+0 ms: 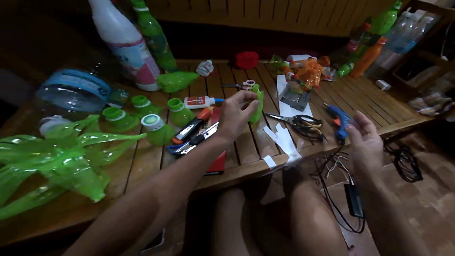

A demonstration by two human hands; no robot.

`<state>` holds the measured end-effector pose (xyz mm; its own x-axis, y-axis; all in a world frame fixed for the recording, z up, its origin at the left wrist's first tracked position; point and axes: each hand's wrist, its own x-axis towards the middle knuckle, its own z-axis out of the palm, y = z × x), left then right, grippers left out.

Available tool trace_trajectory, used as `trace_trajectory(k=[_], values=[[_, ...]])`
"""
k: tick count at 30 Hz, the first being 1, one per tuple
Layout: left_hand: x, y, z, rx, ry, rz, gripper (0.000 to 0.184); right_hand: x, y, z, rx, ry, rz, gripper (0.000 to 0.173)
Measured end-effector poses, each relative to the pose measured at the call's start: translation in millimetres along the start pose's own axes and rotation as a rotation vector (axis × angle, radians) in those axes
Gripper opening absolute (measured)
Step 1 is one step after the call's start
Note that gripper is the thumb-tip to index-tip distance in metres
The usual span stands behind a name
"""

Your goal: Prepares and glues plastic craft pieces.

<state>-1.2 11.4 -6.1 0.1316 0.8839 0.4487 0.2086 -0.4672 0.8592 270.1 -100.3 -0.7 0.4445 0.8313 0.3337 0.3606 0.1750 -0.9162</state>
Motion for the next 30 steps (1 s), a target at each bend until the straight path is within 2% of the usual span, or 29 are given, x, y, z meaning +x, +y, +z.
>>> trace_trajectory(k=[2, 4, 6, 9, 15, 30], values=[[0, 0, -1, 0.001, -0.011, 0.008, 0.018, 0, -13, 31, -0.074, -0.185, -0.264, 0.035], [2, -1, -2, 0.007, -0.017, 0.017, 0.019, 13, -24, 72, -0.156, -0.341, -0.406, 0.03], [5, -3, -4, 0.002, -0.029, 0.015, 0.019, 29, -27, 108, -0.176, -0.425, -0.459, 0.031], [8, -4, -8, -0.026, -0.048, 0.024, 0.018, 45, -18, 140, -0.075, -0.503, -0.398, 0.03], [6, -2, -7, -0.048, -0.039, -0.003, 0.017, 44, -3, 149, 0.126, -0.455, -0.339, 0.016], [4, 2, -2, -0.057, 0.041, 0.038, 0.016, 41, 5, 156, 0.394, -0.392, -0.364, 0.009]])
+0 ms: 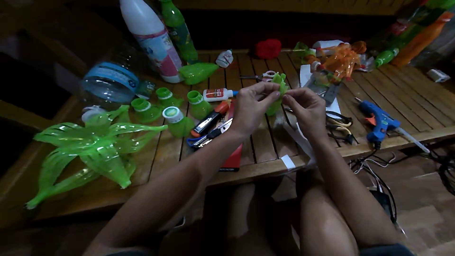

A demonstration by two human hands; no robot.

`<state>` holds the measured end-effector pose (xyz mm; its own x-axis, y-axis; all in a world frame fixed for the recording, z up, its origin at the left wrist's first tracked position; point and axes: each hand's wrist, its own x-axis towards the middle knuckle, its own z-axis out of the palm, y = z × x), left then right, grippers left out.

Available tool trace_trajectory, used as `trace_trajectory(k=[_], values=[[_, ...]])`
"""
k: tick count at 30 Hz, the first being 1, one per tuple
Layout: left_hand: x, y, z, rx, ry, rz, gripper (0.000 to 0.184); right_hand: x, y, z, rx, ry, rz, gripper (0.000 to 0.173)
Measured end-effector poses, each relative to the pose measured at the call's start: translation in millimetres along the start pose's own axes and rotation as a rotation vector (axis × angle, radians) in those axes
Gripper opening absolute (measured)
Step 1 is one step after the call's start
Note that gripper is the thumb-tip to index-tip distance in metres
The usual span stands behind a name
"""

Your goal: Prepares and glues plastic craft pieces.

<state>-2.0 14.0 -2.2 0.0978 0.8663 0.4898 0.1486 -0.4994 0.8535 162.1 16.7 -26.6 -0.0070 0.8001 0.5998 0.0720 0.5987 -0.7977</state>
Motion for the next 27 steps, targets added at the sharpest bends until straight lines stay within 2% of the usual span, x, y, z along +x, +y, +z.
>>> trace_trajectory(k=[18, 27], values=[[0.0, 1.5, 0.7, 0.007, -0.005, -0.01, 0.017, 2.4, 0.7, 1.1, -0.008, 0.003, -0.017, 0.009], [-1.3, 1.2, -0.1, -0.017, -0.015, -0.025, 0.015, 1.8, -1.4, 2.2, -0.007, 0.003, 0.034, 0.01]])
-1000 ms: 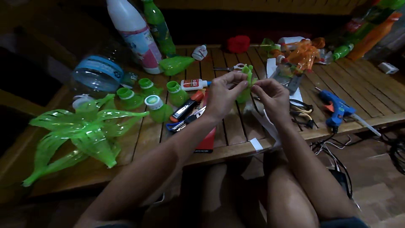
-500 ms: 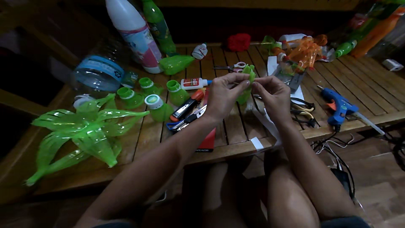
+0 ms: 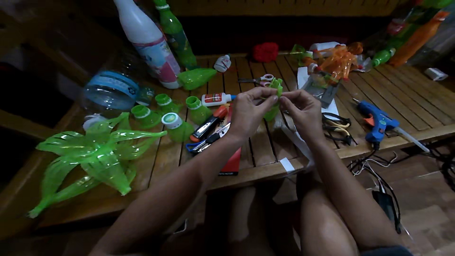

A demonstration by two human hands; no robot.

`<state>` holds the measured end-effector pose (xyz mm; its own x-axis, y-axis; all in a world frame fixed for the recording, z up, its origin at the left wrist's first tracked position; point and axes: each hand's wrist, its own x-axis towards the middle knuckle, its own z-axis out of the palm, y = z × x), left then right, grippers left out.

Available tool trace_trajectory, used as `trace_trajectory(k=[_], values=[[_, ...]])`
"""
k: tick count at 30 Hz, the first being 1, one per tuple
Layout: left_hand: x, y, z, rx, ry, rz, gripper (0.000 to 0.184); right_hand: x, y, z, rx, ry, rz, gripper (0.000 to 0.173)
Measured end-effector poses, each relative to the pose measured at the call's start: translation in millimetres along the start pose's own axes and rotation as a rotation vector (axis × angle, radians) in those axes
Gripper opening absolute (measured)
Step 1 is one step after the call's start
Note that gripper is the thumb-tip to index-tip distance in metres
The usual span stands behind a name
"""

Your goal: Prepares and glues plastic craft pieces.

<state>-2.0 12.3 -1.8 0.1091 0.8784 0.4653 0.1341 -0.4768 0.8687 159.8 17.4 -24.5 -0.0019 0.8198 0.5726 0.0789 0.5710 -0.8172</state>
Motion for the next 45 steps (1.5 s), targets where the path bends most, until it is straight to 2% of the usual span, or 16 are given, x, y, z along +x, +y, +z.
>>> trace_trajectory(k=[27, 35, 45], values=[[-0.9, -1.1, 3.7, 0.001, 0.049, 0.019, 0.012, -2.0, -1.9, 2.6, 0.014, -0.007, 0.019, 0.009], [-1.0, -0.3, 4.8, -0.023, 0.052, -0.01, 0.01, 0.1, -5.9, 2.2, 0.029, -0.05, 0.053, 0.019], [-3.7, 2.3, 4.8, 0.013, 0.0, 0.014, 0.01, 6.2, -7.9, -4.1, 0.074, -0.099, 0.046, 0.014]])
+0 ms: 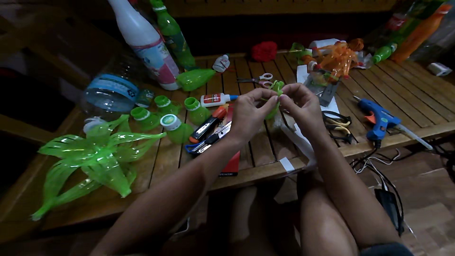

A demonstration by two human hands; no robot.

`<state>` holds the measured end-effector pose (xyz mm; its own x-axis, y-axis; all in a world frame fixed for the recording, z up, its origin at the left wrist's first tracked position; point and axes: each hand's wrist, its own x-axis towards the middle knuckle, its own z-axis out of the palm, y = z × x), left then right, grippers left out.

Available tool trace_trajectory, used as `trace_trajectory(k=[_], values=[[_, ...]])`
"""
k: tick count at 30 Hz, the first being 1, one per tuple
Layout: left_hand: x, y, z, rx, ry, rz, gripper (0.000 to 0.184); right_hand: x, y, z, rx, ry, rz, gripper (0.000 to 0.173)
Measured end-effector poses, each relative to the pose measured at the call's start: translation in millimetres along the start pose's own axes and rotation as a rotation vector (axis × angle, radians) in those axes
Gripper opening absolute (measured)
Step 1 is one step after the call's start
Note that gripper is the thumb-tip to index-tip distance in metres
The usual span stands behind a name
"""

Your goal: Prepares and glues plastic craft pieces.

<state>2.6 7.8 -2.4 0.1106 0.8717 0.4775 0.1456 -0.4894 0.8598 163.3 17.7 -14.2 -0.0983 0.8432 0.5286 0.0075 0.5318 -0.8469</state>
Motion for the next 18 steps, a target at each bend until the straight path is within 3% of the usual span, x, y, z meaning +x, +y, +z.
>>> trace_trajectory(k=[18], values=[[-0.9, -2.7, -0.5, 0.049, -0.031, 0.044, 0.009, -1.3, 1.7, -3.3, 0.01, -0.014, -0.046, 0.008]])
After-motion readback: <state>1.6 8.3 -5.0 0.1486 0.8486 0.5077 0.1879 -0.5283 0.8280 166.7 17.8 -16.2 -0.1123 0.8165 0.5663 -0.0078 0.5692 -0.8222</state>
